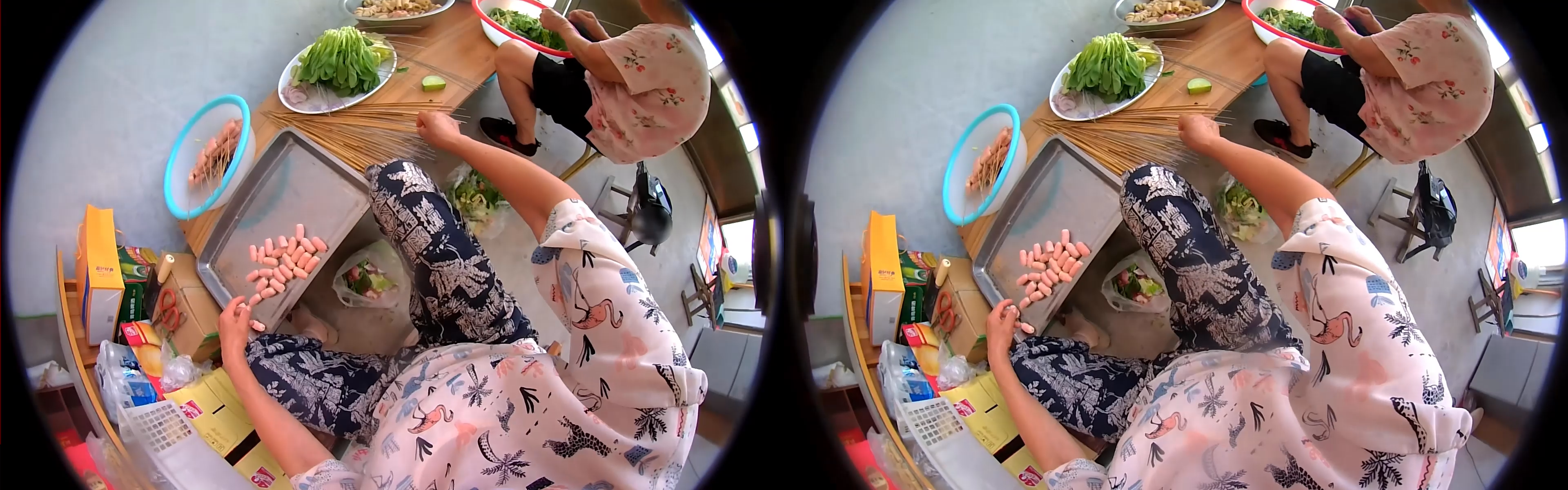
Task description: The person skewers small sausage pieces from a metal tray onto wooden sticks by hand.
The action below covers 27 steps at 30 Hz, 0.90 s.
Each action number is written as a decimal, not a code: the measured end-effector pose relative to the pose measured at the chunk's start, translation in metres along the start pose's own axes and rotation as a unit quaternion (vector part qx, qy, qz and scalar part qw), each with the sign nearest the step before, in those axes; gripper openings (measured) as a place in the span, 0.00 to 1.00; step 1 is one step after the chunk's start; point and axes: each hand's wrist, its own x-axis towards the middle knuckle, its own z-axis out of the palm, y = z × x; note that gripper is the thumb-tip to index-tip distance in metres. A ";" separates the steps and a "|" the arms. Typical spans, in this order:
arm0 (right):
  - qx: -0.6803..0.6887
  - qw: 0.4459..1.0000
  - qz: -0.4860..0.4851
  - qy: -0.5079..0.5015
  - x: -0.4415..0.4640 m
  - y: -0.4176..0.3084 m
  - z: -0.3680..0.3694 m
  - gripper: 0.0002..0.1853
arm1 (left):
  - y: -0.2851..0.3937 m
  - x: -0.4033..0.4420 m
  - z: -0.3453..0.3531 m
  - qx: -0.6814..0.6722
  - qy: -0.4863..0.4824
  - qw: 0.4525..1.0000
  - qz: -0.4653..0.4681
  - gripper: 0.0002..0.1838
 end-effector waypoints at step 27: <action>-0.087 0.989 -0.119 0.012 0.008 -0.013 -0.007 0.08 | -0.002 -0.003 -0.002 -0.013 -0.002 1.000 0.001 0.16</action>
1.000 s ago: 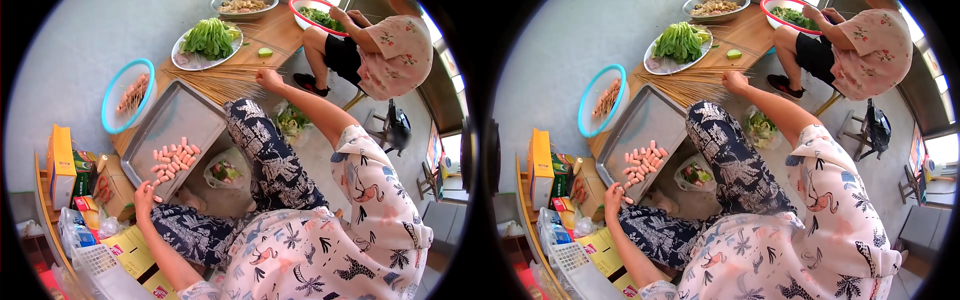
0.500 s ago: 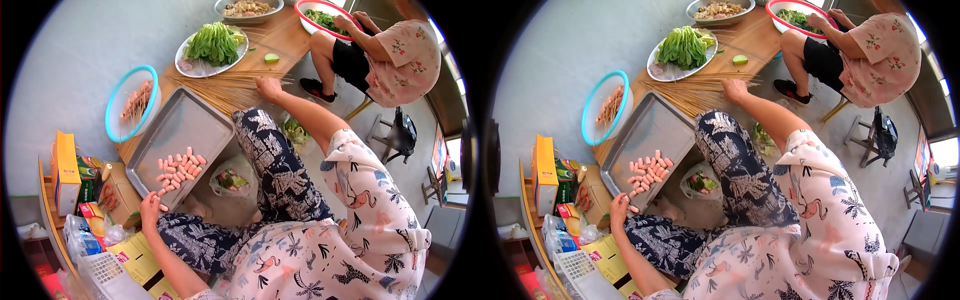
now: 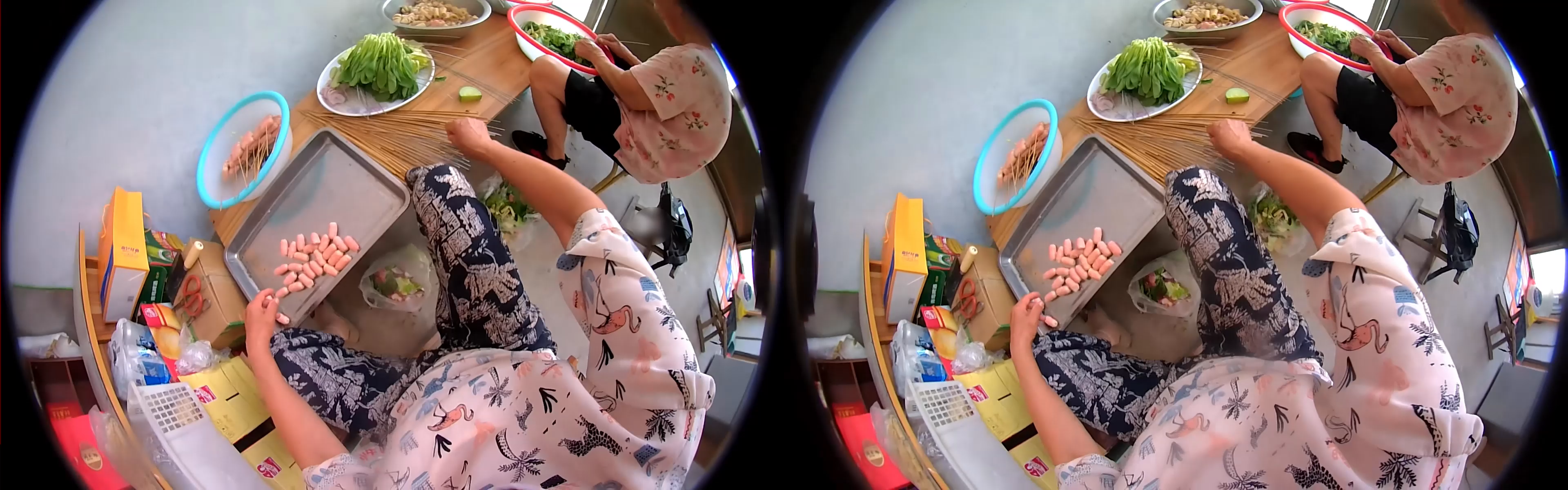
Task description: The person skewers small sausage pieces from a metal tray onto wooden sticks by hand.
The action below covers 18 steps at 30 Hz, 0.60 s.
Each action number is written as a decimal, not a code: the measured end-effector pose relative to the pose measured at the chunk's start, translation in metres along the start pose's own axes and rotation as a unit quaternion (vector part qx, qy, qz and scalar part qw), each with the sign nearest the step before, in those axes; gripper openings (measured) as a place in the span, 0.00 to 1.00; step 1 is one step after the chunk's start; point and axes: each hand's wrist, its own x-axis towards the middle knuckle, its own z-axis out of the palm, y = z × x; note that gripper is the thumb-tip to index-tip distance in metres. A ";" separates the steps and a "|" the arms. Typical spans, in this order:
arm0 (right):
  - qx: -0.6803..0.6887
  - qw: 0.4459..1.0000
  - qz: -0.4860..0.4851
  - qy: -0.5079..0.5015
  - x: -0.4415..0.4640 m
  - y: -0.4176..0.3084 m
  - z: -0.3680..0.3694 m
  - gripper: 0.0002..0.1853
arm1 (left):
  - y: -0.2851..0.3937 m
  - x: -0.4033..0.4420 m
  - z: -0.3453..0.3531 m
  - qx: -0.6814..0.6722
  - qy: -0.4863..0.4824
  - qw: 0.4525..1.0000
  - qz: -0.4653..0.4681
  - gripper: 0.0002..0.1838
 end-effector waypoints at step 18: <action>0.432 0.900 -0.042 -0.021 -0.072 -0.063 -0.149 0.13 | -0.006 -0.016 -0.005 0.009 0.052 0.998 0.036 0.16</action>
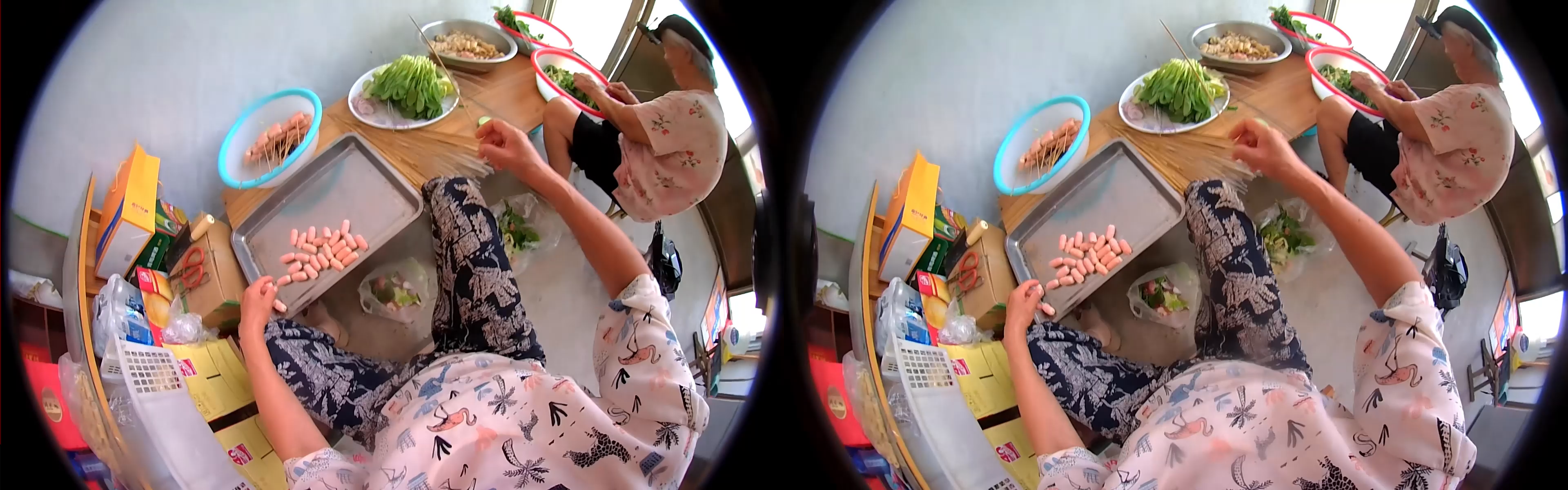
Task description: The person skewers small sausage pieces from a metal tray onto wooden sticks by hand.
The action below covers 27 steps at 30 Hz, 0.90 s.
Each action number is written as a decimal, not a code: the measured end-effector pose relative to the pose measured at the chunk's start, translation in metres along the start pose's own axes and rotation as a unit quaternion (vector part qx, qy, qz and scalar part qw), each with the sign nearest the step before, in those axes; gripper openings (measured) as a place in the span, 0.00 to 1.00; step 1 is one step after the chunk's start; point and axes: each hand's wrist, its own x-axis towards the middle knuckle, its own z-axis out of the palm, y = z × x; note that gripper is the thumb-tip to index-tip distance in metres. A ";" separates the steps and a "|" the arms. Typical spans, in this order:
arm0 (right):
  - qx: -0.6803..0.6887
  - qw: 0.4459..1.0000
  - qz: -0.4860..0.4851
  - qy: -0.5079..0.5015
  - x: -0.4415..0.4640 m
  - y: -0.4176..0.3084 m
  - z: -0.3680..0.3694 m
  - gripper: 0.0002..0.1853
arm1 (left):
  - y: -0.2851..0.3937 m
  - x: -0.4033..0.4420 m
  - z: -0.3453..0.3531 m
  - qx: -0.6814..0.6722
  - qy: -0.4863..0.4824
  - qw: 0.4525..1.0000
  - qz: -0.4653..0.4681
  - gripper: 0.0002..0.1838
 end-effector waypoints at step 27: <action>0.389 0.897 0.153 -0.143 0.056 -0.017 0.189 0.07 | 0.034 0.031 -0.116 -0.108 0.363 0.919 0.110 0.20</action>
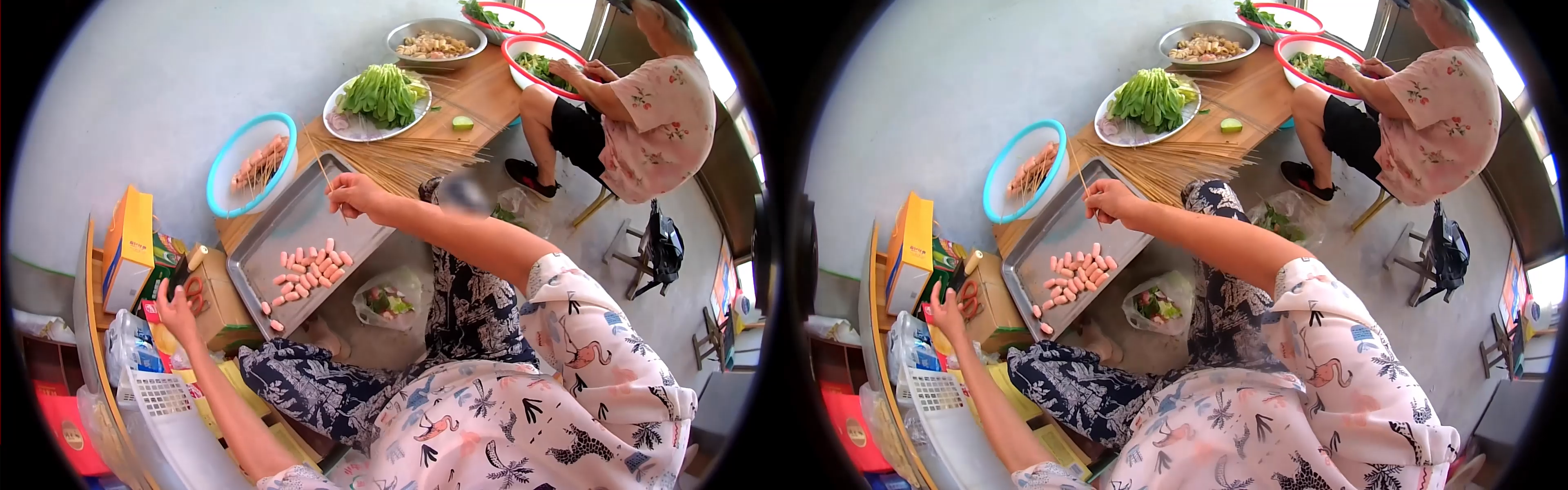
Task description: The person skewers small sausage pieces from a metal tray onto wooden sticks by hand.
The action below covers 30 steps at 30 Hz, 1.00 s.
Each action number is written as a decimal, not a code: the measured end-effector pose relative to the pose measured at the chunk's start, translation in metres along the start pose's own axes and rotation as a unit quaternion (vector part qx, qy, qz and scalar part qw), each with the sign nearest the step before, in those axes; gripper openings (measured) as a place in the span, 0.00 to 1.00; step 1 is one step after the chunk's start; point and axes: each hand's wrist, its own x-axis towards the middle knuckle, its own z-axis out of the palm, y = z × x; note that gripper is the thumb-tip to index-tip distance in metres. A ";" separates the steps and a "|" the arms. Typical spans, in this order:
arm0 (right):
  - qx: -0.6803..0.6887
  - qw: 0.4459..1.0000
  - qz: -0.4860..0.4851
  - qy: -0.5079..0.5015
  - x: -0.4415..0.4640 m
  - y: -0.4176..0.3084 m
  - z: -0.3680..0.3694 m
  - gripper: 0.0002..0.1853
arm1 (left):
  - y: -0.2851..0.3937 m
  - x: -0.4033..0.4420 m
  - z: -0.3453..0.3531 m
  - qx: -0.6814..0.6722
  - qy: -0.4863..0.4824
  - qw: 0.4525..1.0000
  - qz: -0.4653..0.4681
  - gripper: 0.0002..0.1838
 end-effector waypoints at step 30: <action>-0.147 0.987 0.010 -0.064 -0.021 0.009 -0.001 0.10 | -0.086 -0.112 0.125 0.488 -0.313 0.808 -0.110 0.11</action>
